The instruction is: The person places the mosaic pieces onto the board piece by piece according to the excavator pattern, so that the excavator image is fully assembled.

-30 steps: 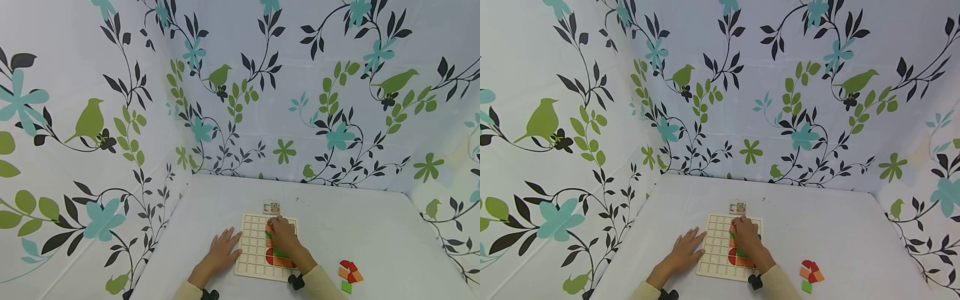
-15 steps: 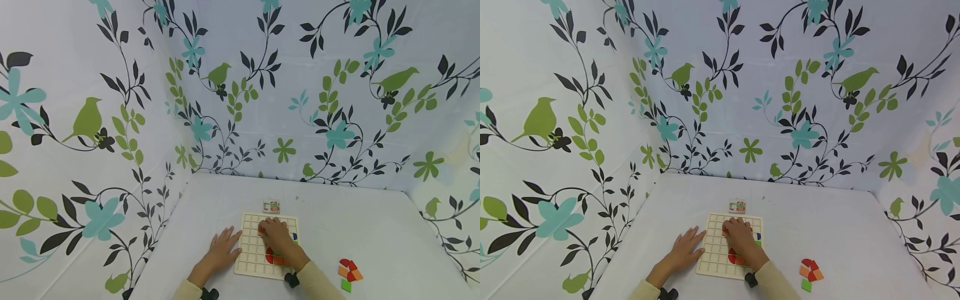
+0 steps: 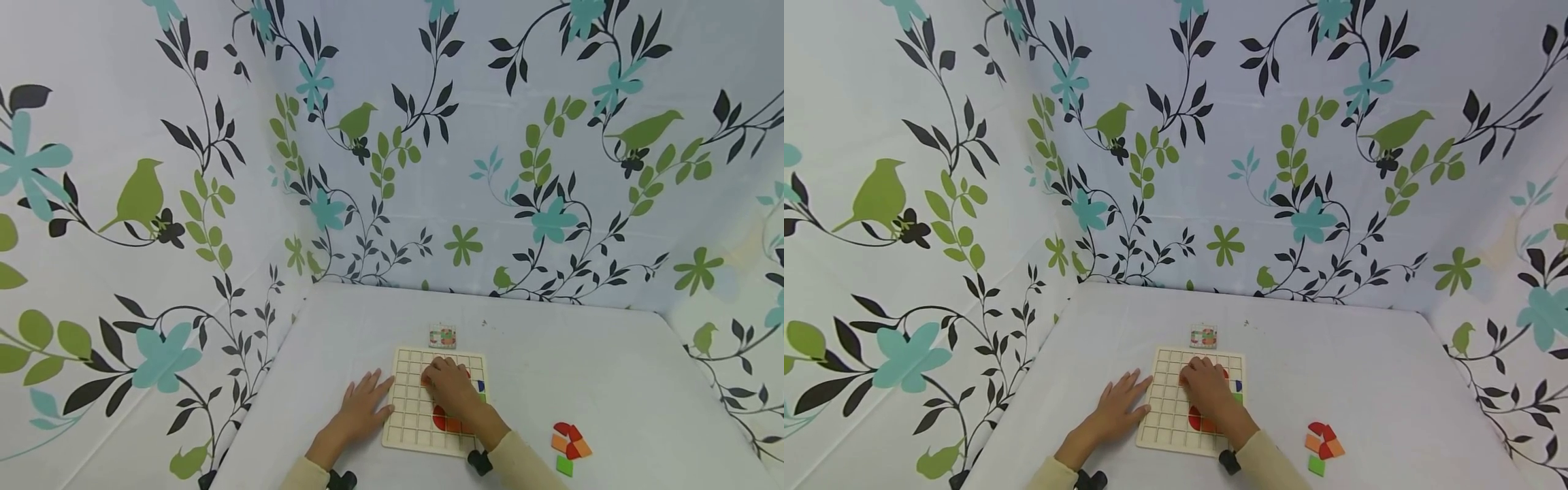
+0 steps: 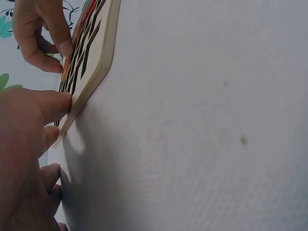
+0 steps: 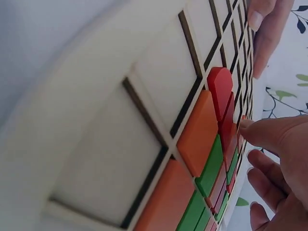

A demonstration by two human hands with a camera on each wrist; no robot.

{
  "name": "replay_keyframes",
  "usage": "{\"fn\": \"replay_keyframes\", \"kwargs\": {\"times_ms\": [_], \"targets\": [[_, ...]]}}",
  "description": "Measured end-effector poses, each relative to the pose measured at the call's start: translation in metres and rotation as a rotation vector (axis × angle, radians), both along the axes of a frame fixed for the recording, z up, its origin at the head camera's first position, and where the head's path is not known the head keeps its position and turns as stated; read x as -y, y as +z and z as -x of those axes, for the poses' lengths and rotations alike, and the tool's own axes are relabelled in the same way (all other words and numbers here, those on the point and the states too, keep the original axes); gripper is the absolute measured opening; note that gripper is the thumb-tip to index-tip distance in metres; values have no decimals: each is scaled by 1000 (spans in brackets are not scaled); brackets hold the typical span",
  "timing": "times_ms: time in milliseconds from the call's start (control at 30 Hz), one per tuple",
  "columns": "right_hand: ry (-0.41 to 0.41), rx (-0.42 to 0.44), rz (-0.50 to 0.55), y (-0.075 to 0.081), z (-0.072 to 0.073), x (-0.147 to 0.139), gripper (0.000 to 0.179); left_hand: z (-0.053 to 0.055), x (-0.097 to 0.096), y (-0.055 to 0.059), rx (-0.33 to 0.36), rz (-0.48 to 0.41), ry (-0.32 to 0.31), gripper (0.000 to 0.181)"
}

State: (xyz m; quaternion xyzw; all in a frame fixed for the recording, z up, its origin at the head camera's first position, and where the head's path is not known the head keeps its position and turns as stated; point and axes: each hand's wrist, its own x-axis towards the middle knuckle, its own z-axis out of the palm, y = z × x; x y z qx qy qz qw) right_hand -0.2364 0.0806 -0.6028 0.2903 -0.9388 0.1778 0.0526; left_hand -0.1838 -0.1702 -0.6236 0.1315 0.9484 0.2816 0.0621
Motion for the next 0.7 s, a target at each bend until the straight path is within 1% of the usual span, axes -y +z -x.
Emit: {"fn": "replay_keyframes", "kwargs": {"times_ms": [67, 133, 167, 233, 300, 400, 500, 567, 700], "targets": [[-7, 9, 36, 2, -5, -7, 18, -1, -1, 1, -1, -10, -1, 62], [-38, 42, 67, 4, -9, -17, 18, -2, -2, 1, -10, -26, -4, 62], [-61, 51, 64, 4, -10, -23, 18, -2, -2, 1, -11, -28, -4, 62], [-113, 98, 74, 8, -14, -38, 17, -2, -2, 0, -17, -26, -4, 63], [-185, 145, 70, 10, -17, -55, 18, -2, -3, 0, -21, -15, 1, 62], [-292, 215, 75, 16, -24, -86, 23, -1, -4, 0, -23, -7, 12, 61], [-386, 264, 77, 20, -33, -120, 29, -1, -4, 1, -22, -4, 15, 61], [-425, 291, 83, 22, -39, -143, 31, 0, -4, 1, -14, -1, 17, 61], [-465, 350, 95, 25, -50, -188, 35, 0, -3, 3, -3, 12, 18, 62]]}}
